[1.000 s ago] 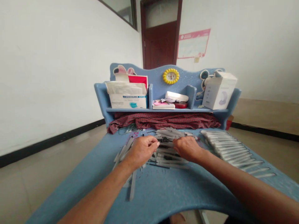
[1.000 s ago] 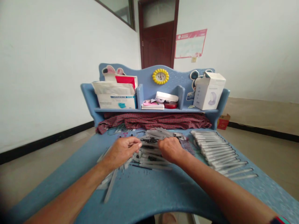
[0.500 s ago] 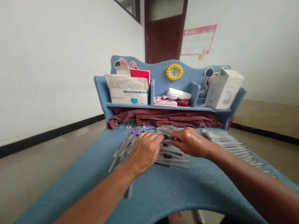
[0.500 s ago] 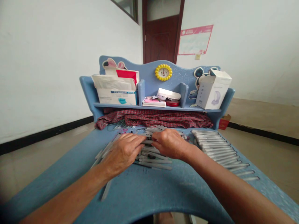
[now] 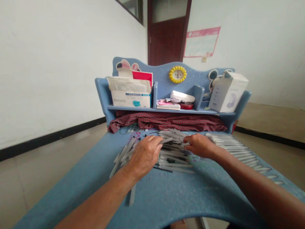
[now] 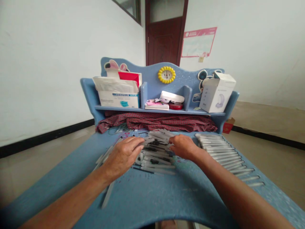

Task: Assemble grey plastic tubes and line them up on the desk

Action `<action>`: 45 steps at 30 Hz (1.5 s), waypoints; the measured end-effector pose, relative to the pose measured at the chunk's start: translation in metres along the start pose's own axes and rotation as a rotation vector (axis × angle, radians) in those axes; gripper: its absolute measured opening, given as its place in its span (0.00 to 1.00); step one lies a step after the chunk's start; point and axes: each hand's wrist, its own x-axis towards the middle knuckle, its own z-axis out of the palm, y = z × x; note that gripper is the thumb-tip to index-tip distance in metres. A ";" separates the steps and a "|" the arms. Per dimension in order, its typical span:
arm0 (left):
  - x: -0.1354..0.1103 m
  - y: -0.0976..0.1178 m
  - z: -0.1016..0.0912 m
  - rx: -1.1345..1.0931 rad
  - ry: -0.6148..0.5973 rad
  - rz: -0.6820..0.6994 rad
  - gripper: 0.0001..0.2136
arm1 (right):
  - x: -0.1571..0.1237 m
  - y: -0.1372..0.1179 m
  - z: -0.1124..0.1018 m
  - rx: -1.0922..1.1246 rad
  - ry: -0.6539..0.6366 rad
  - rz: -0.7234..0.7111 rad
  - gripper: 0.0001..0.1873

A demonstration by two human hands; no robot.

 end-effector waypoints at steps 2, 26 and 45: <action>0.001 0.001 0.000 0.003 -0.018 -0.013 0.06 | 0.001 -0.002 0.003 -0.018 0.005 0.011 0.13; 0.001 -0.007 -0.002 -0.095 -0.209 -0.140 0.07 | -0.071 0.032 -0.019 0.337 0.130 -0.076 0.13; 0.000 -0.005 0.000 -0.125 -0.218 -0.059 0.07 | -0.072 0.032 -0.017 0.302 0.139 -0.095 0.13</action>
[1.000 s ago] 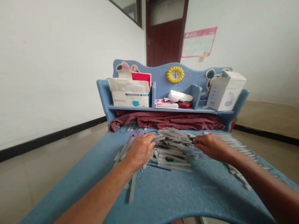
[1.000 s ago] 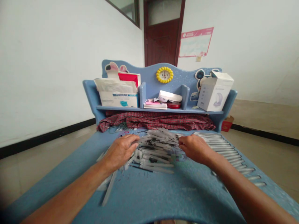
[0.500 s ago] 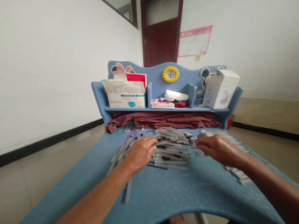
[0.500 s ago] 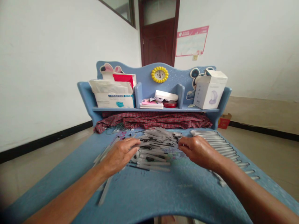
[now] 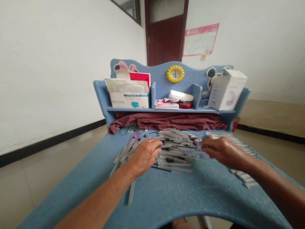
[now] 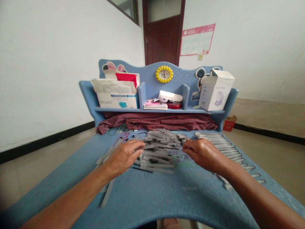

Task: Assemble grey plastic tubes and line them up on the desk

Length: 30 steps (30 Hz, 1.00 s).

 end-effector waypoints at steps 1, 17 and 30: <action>0.000 0.000 0.000 -0.003 -0.008 0.010 0.07 | 0.000 -0.001 0.000 0.001 -0.002 -0.004 0.13; 0.001 0.025 -0.007 -0.304 -0.071 -0.021 0.08 | 0.022 -0.056 0.008 0.245 0.072 -0.131 0.13; 0.002 0.026 -0.006 -0.748 0.031 -0.299 0.09 | 0.026 -0.028 0.027 -0.043 -0.109 -0.078 0.12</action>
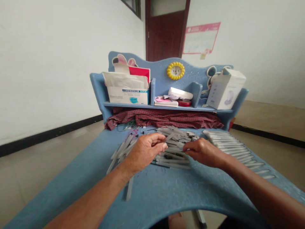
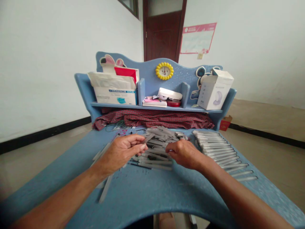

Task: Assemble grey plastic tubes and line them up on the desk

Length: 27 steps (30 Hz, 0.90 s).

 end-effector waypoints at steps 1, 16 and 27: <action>0.000 0.001 0.000 0.019 -0.009 0.004 0.08 | 0.001 0.000 0.002 -0.051 -0.023 -0.008 0.12; -0.001 -0.001 -0.001 0.160 -0.072 0.054 0.07 | 0.022 -0.009 0.007 -0.321 -0.195 -0.056 0.13; -0.001 -0.003 -0.001 0.157 -0.106 0.032 0.07 | 0.037 -0.020 0.008 -0.393 -0.253 -0.102 0.14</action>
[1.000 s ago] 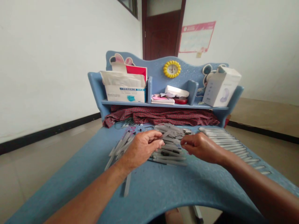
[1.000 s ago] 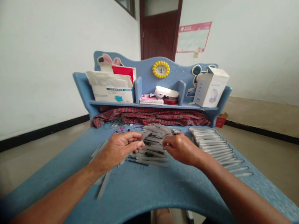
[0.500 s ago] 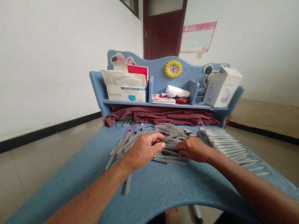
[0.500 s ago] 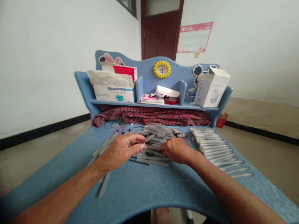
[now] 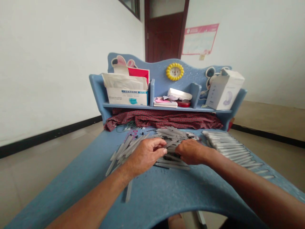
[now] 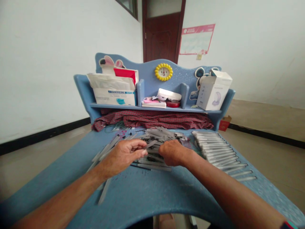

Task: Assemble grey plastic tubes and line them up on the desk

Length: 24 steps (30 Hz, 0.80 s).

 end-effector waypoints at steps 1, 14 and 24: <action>0.000 0.000 0.000 0.002 0.002 -0.005 0.07 | 0.000 0.001 0.000 0.012 0.017 0.005 0.13; -0.001 0.008 0.000 -0.110 -0.043 -0.058 0.06 | -0.021 0.004 0.011 1.809 0.568 0.035 0.12; -0.001 0.004 0.003 -0.233 -0.095 -0.085 0.06 | -0.012 -0.004 0.021 2.044 0.587 -0.053 0.09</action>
